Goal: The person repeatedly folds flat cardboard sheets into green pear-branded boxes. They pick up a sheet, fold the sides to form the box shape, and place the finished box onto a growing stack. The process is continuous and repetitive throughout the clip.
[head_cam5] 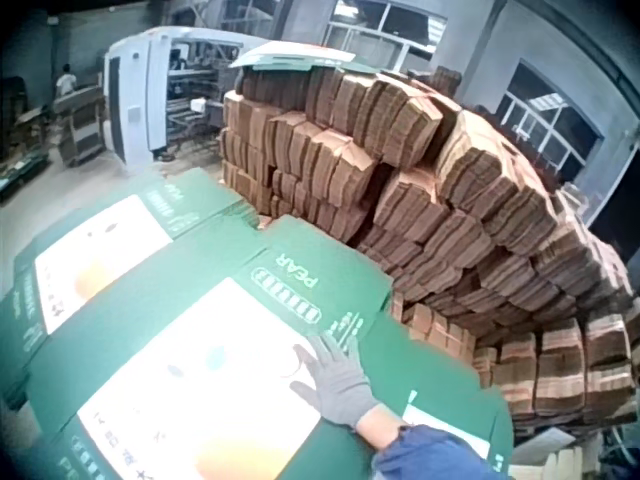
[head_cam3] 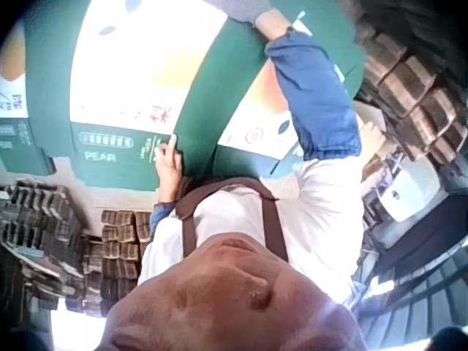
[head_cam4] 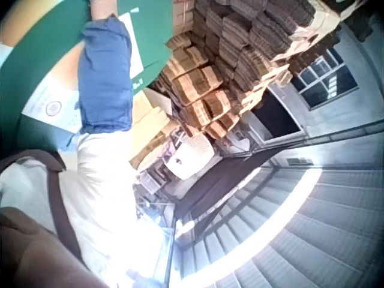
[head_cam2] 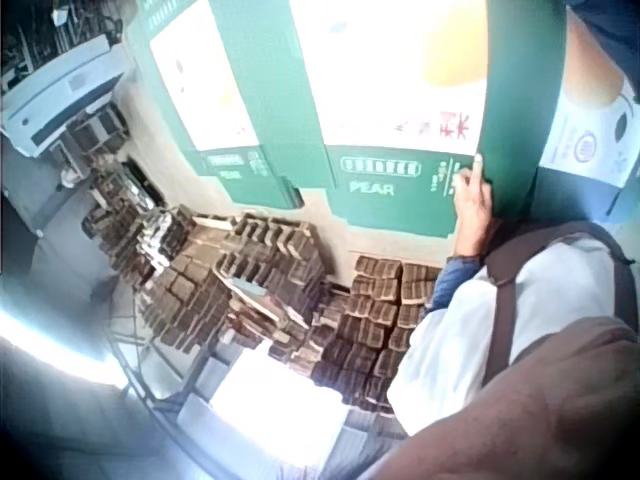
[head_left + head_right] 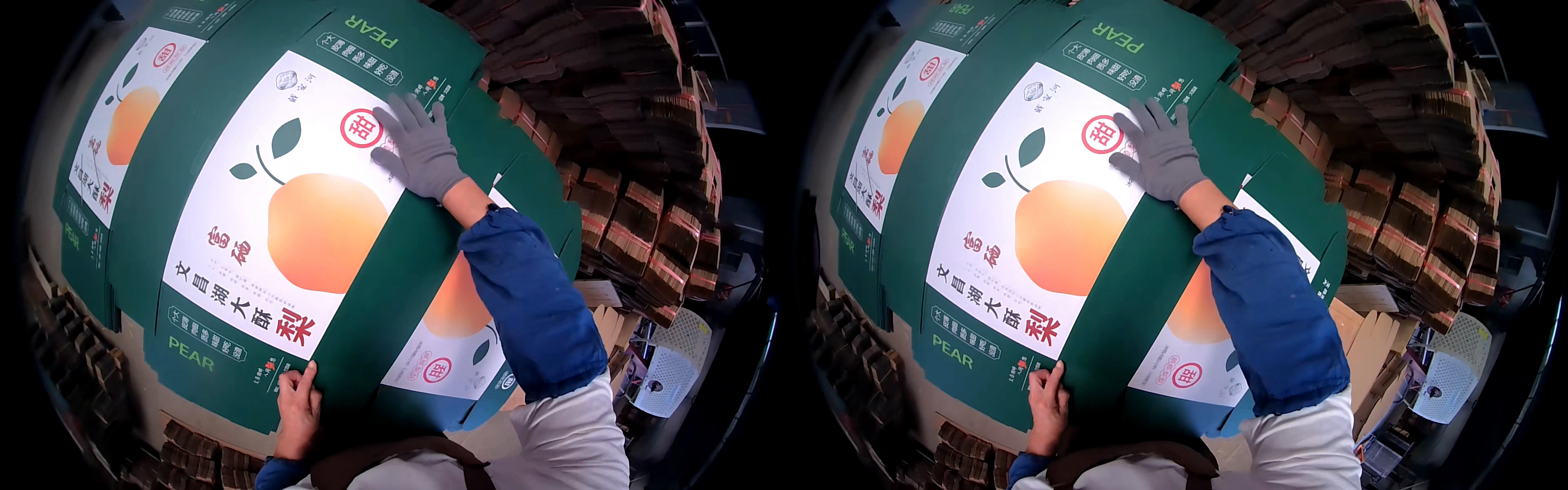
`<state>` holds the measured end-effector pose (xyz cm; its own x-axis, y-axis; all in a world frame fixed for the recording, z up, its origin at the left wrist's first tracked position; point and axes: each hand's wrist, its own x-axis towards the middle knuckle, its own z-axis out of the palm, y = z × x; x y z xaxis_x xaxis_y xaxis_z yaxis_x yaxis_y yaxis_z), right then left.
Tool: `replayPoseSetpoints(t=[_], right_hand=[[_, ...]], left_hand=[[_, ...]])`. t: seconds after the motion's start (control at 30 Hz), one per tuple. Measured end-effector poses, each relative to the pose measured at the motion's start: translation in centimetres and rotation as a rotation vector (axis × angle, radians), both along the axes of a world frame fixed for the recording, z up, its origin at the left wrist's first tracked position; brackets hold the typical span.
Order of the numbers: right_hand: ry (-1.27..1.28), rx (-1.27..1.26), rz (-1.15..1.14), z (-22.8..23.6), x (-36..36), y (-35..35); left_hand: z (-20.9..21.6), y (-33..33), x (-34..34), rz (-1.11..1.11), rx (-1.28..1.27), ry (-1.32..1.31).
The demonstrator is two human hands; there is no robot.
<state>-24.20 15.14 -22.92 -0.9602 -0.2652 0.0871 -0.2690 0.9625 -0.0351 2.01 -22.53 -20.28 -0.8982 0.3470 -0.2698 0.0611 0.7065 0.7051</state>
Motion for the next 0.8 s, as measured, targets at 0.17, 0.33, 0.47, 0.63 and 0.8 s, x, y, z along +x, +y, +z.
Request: replayPoseSetpoints(t=[0.17,0.33,0.47,0.63,0.8], right_hand=[[0.01,-0.037,0.0,-2.4,-1.6,0.6],[0.063,0.015,-0.108,-1.6,-0.7,-0.5],[0.156,-0.025,-0.22,-2.9,0.1,-2.8],[0.222,-0.084,-0.178,-3.5,0.0,-2.6],[0.167,0.052,-0.268,-1.9,3.0,-6.3]], left_hand=[[-1.2,-0.4,0.3,-0.003,-0.026,0.019],[-0.1,0.2,-0.5,0.001,0.002,0.041],[-0.3,0.0,-0.4,0.007,-0.01,0.019],[-1.5,-0.5,0.0,-0.012,-0.005,-0.008],[-0.9,-0.3,-0.6,-0.035,0.111,-0.036]])
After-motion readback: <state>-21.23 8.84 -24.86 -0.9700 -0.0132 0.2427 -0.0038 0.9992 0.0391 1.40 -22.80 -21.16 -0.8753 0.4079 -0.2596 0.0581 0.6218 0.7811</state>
